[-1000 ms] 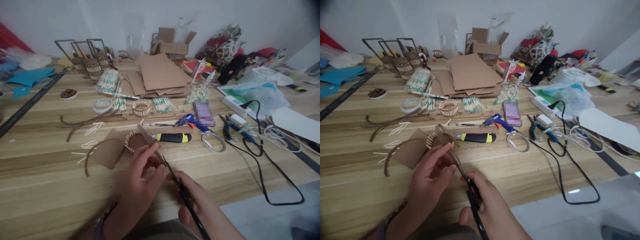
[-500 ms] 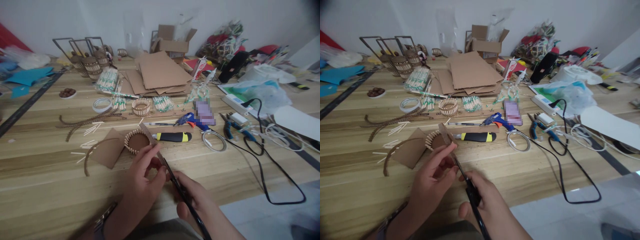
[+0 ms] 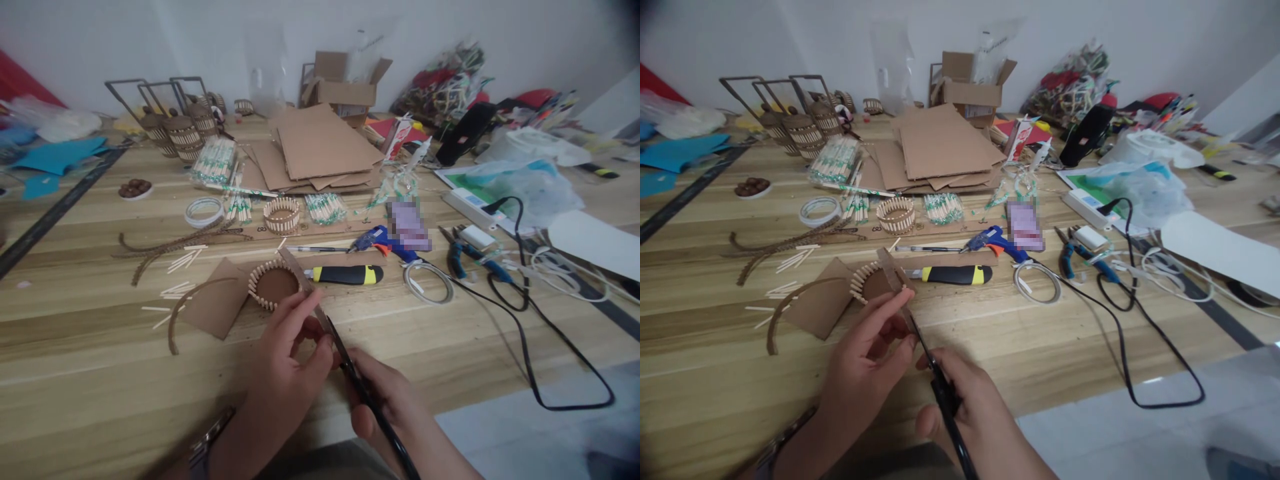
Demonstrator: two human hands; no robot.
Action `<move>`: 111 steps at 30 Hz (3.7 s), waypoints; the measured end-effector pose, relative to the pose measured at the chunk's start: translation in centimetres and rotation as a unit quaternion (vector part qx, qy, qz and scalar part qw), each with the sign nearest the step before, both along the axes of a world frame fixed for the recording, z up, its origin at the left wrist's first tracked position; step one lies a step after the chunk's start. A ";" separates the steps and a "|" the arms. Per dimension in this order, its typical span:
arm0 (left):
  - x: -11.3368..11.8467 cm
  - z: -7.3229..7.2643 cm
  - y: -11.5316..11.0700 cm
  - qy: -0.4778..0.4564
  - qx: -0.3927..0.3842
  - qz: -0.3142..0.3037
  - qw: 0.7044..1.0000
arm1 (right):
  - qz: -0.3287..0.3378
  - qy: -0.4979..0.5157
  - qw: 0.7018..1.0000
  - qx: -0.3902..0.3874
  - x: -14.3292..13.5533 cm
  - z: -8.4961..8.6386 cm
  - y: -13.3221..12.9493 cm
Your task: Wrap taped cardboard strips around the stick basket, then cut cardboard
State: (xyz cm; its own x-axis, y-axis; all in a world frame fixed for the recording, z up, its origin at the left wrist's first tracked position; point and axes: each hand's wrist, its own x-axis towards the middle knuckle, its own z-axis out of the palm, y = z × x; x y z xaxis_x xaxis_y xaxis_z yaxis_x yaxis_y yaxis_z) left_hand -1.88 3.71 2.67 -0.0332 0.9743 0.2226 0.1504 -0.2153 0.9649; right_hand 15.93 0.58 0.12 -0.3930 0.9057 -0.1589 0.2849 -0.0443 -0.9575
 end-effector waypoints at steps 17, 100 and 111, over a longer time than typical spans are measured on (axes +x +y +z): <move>-0.2 -0.6 -0.3 -0.011 -0.013 -0.010 1.000 | -0.030 -0.059 0.997 0.034 -0.6 0.2 -0.2; -0.1 0.2 -0.3 -0.164 0.016 0.017 0.986 | -0.037 -0.124 0.987 0.091 -1.9 3.1 0.6; -0.9 -0.7 -0.5 -0.101 0.024 -0.008 0.995 | -0.030 -0.113 0.988 0.105 -1.8 2.0 0.4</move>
